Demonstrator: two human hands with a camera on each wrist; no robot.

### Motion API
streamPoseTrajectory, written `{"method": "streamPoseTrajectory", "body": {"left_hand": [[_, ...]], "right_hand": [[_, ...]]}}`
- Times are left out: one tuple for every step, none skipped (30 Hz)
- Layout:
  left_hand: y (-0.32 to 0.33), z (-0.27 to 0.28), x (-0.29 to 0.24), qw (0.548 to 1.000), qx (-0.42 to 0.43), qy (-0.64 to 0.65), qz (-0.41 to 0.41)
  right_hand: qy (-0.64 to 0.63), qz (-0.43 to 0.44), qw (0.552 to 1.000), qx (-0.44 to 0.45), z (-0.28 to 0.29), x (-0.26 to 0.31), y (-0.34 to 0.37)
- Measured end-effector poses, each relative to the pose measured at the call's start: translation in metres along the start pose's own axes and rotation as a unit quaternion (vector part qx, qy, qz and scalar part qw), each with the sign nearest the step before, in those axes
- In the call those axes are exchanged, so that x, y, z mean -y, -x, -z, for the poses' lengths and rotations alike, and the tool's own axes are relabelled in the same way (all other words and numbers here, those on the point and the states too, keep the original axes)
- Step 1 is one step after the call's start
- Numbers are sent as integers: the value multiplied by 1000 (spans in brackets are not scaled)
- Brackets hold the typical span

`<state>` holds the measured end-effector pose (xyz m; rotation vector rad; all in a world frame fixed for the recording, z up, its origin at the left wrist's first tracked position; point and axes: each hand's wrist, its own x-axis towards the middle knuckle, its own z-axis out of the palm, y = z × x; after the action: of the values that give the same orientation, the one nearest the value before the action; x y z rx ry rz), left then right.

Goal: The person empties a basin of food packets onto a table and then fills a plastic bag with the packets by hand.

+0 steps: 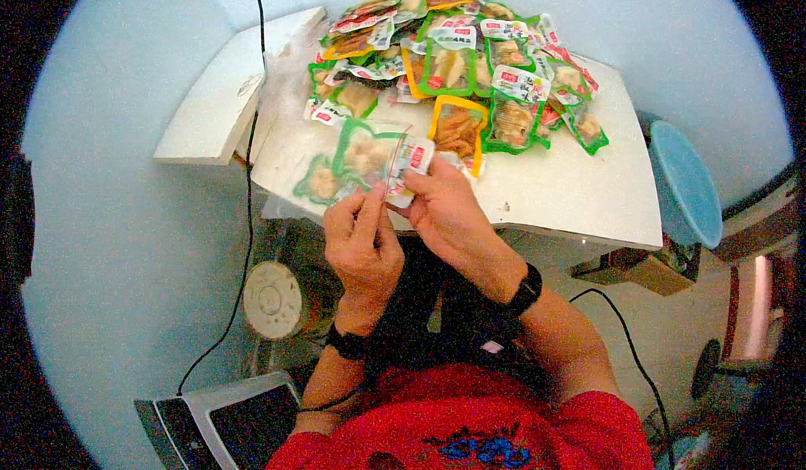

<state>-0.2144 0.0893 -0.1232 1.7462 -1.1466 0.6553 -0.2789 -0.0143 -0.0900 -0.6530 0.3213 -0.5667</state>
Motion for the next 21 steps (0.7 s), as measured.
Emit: {"method": "streamPoseTrajectory", "body": {"left_hand": [[0,0,-2,1000,9,3,5],[0,0,-2,1000,6,9,7],[0,1,-2,1000,4,14,8],[0,1,-1,1000,2,19,9],[0,2,0,1000,2,20,8],[0,3,0,1000,3,22,8],[0,3,1,1000,3,23,9],[0,3,2,1000,4,27,9],[0,3,3,999,5,31,9],[1,3,3,999,5,35,10],[1,2,5,999,4,35,6],[2,0,6,999,2,35,2],[3,-1,7,999,-1,36,-2],[2,-2,7,999,-3,35,-2],[2,-2,6,999,-4,35,-2],[2,-2,6,999,-5,35,-1],[2,-2,6,999,-8,31,-2],[2,-3,7,1000,-12,26,-2],[3,-4,7,1000,-15,21,-3],[3,-3,7,1000,-7,18,-2],[2,-1,6,1000,0,15,-1]], "right_hand": [[12,-10,1000,15,3,-4,-6],[24,-20,999,30,7,-9,-13],[36,-30,998,46,9,-13,-18],[34,-31,998,45,9,-16,-23],[33,-32,998,44,9,-19,-26],[31,-32,998,43,7,-21,-28],[41,-25,998,43,6,-20,-29],[50,-18,998,42,3,-18,-28],[60,-12,997,41,1,-16,-26],[81,-22,996,31,0,-15,-25],[102,-32,994,20,0,-15,-23],[124,-42,991,10,-2,-14,-22],[155,-36,987,-8,-5,-12,-20],[186,-29,982,-26,-8,-9,-18],[216,-23,975,-44,-11,-8,-18],[241,-24,970,-35,-9,-9,-19],[265,-25,964,-26,-3,-9,-22],[289,-26,957,-16,4,-11,-27],[353,17,935,1,19,-20,-36],[415,59,908,17,42,-35,-49],[474,102,874,33,38,-36,-51]]}}
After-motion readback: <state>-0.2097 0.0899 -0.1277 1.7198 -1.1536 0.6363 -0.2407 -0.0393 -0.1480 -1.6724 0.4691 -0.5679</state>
